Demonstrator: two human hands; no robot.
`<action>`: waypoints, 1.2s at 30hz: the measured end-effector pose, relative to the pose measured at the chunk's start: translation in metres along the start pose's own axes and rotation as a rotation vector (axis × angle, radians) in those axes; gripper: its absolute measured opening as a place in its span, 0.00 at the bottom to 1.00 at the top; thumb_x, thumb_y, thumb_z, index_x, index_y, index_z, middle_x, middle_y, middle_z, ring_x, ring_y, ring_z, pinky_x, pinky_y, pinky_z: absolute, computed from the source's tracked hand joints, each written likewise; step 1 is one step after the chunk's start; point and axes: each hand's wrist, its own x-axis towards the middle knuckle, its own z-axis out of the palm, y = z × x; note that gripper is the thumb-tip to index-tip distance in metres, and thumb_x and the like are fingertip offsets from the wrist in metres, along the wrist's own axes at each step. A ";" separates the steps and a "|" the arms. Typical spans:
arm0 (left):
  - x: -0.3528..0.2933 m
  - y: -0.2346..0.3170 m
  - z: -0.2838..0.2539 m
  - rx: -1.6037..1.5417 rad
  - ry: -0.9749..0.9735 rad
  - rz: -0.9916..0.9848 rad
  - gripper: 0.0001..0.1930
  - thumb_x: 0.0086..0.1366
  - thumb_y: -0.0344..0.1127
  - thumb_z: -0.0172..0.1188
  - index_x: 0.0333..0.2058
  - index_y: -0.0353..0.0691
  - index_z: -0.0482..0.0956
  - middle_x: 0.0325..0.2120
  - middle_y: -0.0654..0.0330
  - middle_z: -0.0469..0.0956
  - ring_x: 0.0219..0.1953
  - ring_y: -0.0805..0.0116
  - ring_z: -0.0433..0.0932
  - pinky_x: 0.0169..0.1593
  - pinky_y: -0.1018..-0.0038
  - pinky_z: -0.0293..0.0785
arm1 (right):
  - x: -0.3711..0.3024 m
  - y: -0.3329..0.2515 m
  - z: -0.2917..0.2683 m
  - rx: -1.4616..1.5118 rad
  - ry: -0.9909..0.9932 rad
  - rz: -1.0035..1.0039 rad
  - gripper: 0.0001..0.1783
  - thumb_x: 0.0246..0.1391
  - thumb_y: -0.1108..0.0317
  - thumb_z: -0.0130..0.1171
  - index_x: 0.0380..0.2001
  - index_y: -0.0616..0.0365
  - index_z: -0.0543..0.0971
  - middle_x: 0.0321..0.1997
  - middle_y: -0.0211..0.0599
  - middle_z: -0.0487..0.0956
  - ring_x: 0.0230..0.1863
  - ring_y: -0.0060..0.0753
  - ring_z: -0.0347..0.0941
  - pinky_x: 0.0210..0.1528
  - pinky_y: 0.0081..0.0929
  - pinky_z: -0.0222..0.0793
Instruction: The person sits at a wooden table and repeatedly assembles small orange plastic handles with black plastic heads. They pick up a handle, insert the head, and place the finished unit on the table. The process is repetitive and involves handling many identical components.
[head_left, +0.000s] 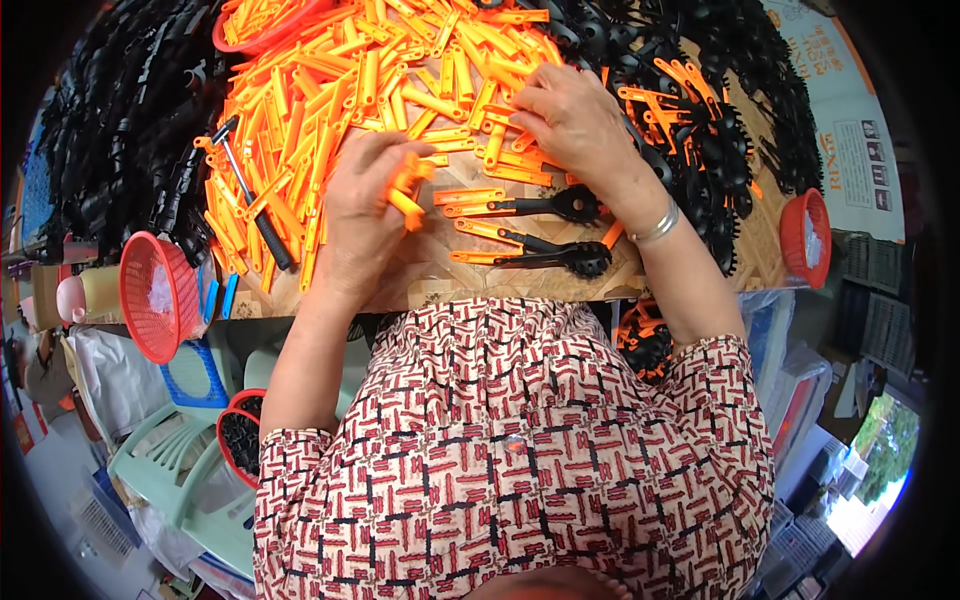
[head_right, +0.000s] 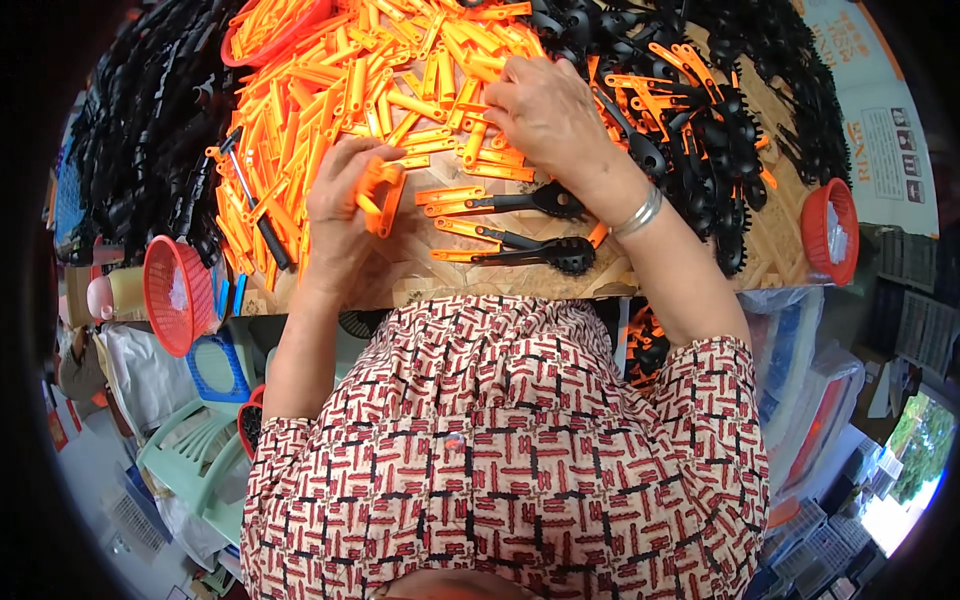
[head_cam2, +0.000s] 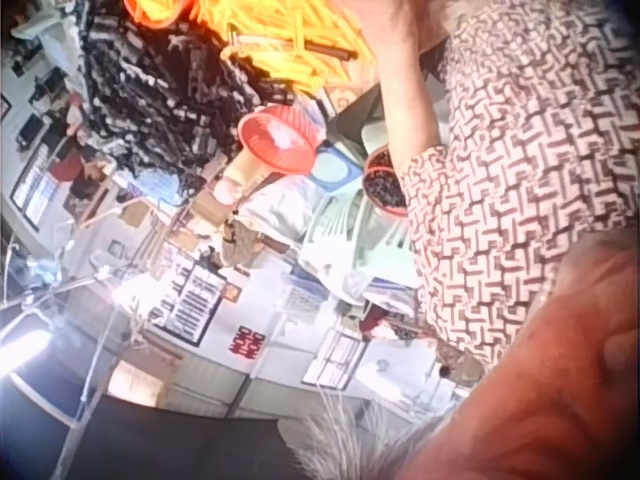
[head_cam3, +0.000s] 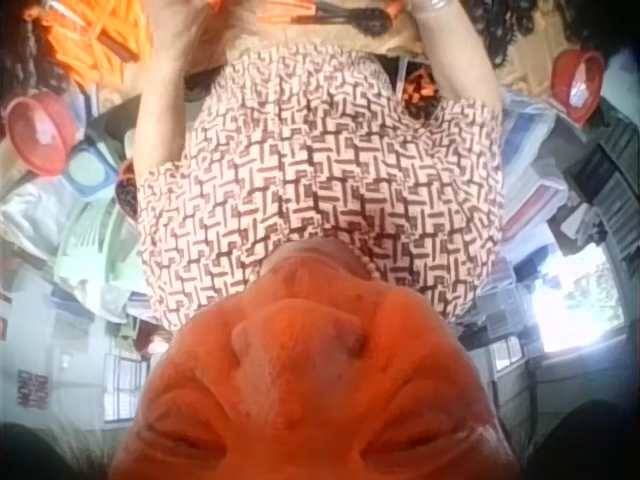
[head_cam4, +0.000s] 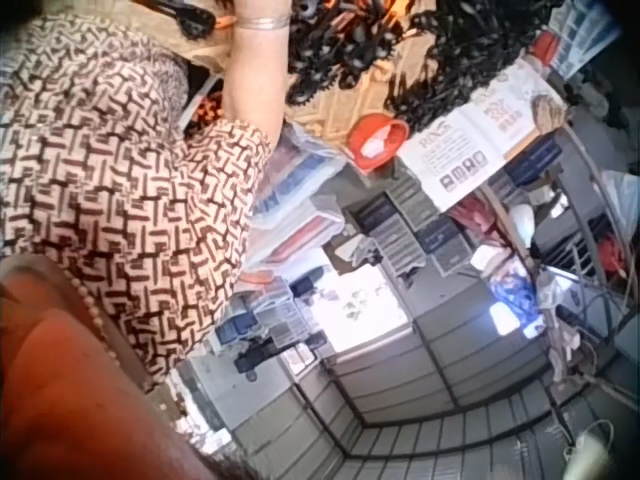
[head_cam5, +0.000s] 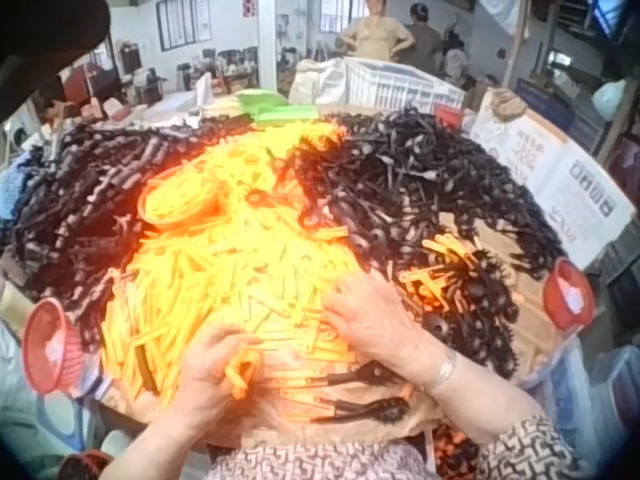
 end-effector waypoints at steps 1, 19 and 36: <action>0.005 0.012 0.000 0.066 -0.019 0.076 0.17 0.58 0.27 0.68 0.47 0.41 0.85 0.48 0.55 0.79 0.49 0.55 0.79 0.54 0.65 0.75 | -0.004 -0.007 -0.002 0.006 0.006 0.008 0.07 0.54 0.61 0.66 0.29 0.52 0.81 0.29 0.36 0.79 0.36 0.43 0.78 0.39 0.40 0.70; 0.009 0.009 0.018 -0.060 -0.105 -0.085 0.13 0.66 0.23 0.55 0.49 0.36 0.77 0.37 0.51 0.80 0.41 0.52 0.81 0.45 0.64 0.77 | 0.034 0.008 0.011 0.044 0.099 -0.098 0.09 0.58 0.72 0.60 0.42 0.56 0.83 0.45 0.40 0.82 0.44 0.44 0.81 0.45 0.35 0.77; 0.016 0.001 0.026 -1.184 0.307 -0.630 0.10 0.70 0.36 0.67 0.43 0.37 0.81 0.35 0.63 0.82 0.37 0.74 0.81 0.43 0.77 0.77 | 0.051 -0.016 0.028 0.878 0.106 0.098 0.11 0.56 0.77 0.66 0.43 0.61 0.84 0.42 0.31 0.82 0.37 0.33 0.80 0.40 0.30 0.78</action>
